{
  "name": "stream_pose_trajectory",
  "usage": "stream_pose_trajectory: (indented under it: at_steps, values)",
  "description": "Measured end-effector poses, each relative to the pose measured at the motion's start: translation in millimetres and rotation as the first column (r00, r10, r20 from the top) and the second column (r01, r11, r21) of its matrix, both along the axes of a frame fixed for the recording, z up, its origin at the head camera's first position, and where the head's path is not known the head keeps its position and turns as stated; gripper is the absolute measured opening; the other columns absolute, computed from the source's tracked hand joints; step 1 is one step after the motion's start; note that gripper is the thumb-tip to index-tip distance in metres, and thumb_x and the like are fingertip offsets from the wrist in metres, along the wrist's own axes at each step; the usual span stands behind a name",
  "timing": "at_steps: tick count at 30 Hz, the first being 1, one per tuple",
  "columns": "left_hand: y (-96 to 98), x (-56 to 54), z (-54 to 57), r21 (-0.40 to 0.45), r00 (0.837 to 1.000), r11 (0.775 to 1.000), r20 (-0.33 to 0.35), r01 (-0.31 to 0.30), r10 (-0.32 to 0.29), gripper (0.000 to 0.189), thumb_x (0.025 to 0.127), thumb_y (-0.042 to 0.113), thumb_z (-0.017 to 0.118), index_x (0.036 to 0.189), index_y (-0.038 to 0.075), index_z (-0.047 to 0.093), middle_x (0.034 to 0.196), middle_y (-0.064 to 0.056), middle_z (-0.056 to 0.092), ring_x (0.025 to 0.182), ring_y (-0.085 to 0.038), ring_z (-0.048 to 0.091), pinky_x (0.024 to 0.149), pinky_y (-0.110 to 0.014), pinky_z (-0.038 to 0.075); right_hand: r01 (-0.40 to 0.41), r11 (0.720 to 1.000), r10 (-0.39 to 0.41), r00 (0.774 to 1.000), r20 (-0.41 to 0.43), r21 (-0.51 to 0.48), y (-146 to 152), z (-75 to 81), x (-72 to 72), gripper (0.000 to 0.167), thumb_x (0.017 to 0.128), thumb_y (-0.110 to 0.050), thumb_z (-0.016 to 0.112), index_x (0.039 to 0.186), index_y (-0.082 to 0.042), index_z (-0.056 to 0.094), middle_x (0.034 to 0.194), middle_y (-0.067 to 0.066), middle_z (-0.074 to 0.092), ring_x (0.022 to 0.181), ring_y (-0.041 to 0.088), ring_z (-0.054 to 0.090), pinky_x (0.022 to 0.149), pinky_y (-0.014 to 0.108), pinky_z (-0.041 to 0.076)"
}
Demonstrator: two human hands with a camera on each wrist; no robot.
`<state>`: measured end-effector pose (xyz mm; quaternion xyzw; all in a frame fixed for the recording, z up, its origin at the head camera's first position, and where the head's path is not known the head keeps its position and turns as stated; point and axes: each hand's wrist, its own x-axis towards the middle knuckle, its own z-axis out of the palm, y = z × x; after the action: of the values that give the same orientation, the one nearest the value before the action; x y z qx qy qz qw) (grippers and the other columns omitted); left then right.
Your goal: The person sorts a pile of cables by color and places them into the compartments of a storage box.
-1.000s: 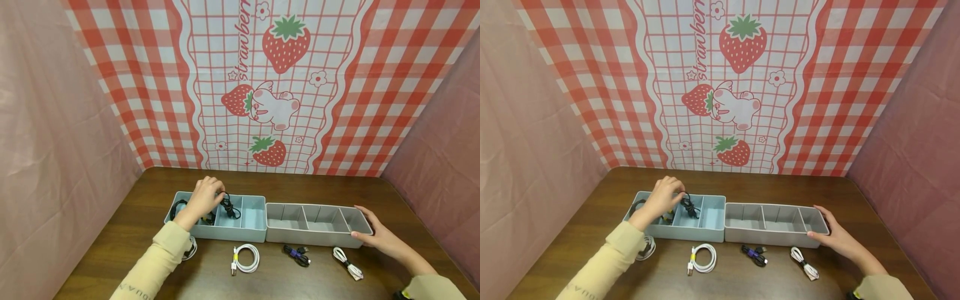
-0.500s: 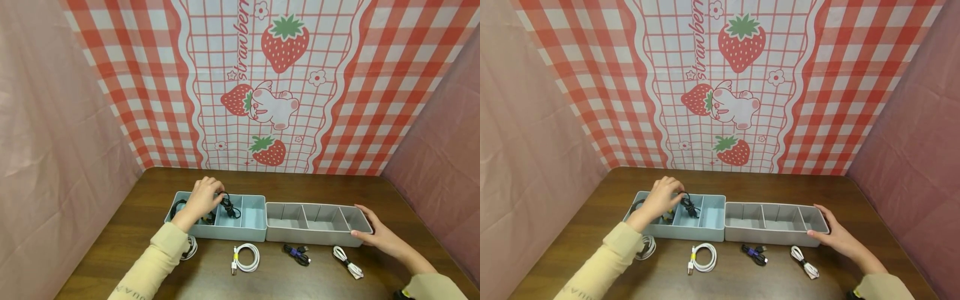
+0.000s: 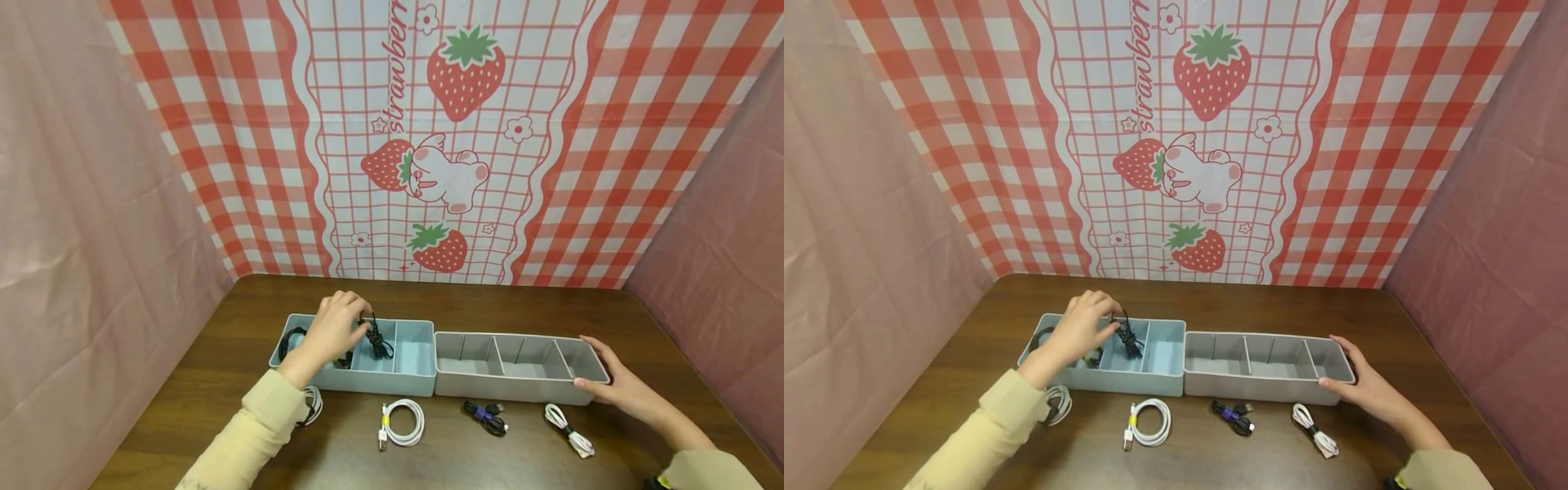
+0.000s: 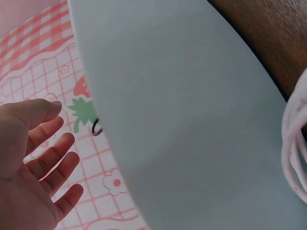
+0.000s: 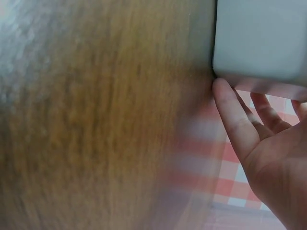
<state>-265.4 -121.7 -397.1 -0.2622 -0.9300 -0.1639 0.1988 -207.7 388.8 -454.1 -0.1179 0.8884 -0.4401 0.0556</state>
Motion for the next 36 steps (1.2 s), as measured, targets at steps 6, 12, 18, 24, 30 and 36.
stream_pose_trajectory:
  at_steps: [6, 12, 18, 24, 30, 36]
  values:
    - [3.4, 8.4, 5.4, 0.001, 0.999, 1.000, -0.029, 0.021, -0.021, 0.022, 0.081, 0.020, 0.074, 0.101, 0.014, 0.067, 0.101, -0.001, 0.061, 0.100, -0.023, 0.053, 0.088, -0.047, 0.039, -0.001, 1.000, 0.001, 1.000, 0.000, -0.011, 0, 0.3, 0.7, 0.082, 0.091, -0.013, 0.060, 0.150, -0.012, 0.003, 0.134, 0.032, 0.025, 0.097, 0.004, 0.047, 0.063, 0.038, 0.052]
    - [8.2, 17.5, 11.4, -0.015, 0.999, 1.000, -0.044, 0.010, -0.011, 0.023, 0.082, 0.022, 0.073, 0.103, 0.015, 0.066, 0.104, -0.002, 0.061, 0.102, -0.024, 0.053, 0.090, -0.048, 0.039, -0.003, 1.000, 0.003, 1.000, -0.002, -0.015, -1, 0.9, 1.1, 0.082, 0.091, -0.013, 0.060, 0.150, -0.011, 0.003, 0.134, 0.032, 0.024, 0.094, -0.001, 0.046, 0.063, 0.037, 0.052]
    - [13.0, 27.7, 19.0, -0.018, 0.998, 1.000, -0.066, 0.009, -0.010, 0.024, 0.083, 0.024, 0.072, 0.104, 0.014, 0.066, 0.105, -0.001, 0.061, 0.103, -0.024, 0.053, 0.091, -0.048, 0.039, -0.007, 1.000, 0.007, 1.000, -0.005, -0.018, -1, 1.2, 1.7, 0.082, 0.092, -0.012, 0.060, 0.150, -0.010, 0.002, 0.135, 0.033, 0.023, 0.093, -0.004, 0.045, 0.062, 0.037, 0.052]
    - [17.8, 37.0, 25.5, 0.008, 0.995, 1.000, -0.096, 0.015, -0.014, 0.025, 0.082, 0.023, 0.073, 0.104, 0.013, 0.066, 0.105, -0.002, 0.061, 0.103, -0.024, 0.053, 0.089, -0.048, 0.039, -0.008, 1.000, 0.008, 1.000, -0.013, -0.009, -3, 3.5, 3.0, 0.082, 0.091, -0.013, 0.060, 0.150, -0.009, 0.003, 0.135, 0.032, 0.024, 0.094, -0.001, 0.047, 0.062, 0.036, 0.052]
    - [22.7, 46.8, 31.1, 0.028, 0.990, 1.000, -0.138, 0.012, -0.008, 0.027, 0.080, 0.022, 0.075, 0.104, 0.015, 0.066, 0.105, -0.003, 0.062, 0.101, -0.024, 0.053, 0.089, -0.047, 0.040, -0.007, 1.000, 0.007, 1.000, -0.026, -0.006, -4, 4.3, 3.1, 0.082, 0.091, -0.012, 0.060, 0.150, -0.012, 0.003, 0.134, 0.032, 0.025, 0.095, 0.001, 0.047, 0.062, 0.036, 0.052]
    - [27.9, 56.6, 37.1, 0.036, 0.986, 0.999, -0.165, 0.035, -0.029, 0.029, 0.079, 0.022, 0.075, 0.105, 0.014, 0.066, 0.104, -0.003, 0.062, 0.101, -0.023, 0.053, 0.087, -0.046, 0.041, -0.001, 1.000, 0.001, 1.000, -0.006, -0.005, -4, 4.0, 2.8, 0.082, 0.092, -0.013, 0.060, 0.150, -0.011, 0.002, 0.134, 0.033, 0.026, 0.093, -0.001, 0.047, 0.062, 0.036, 0.052]
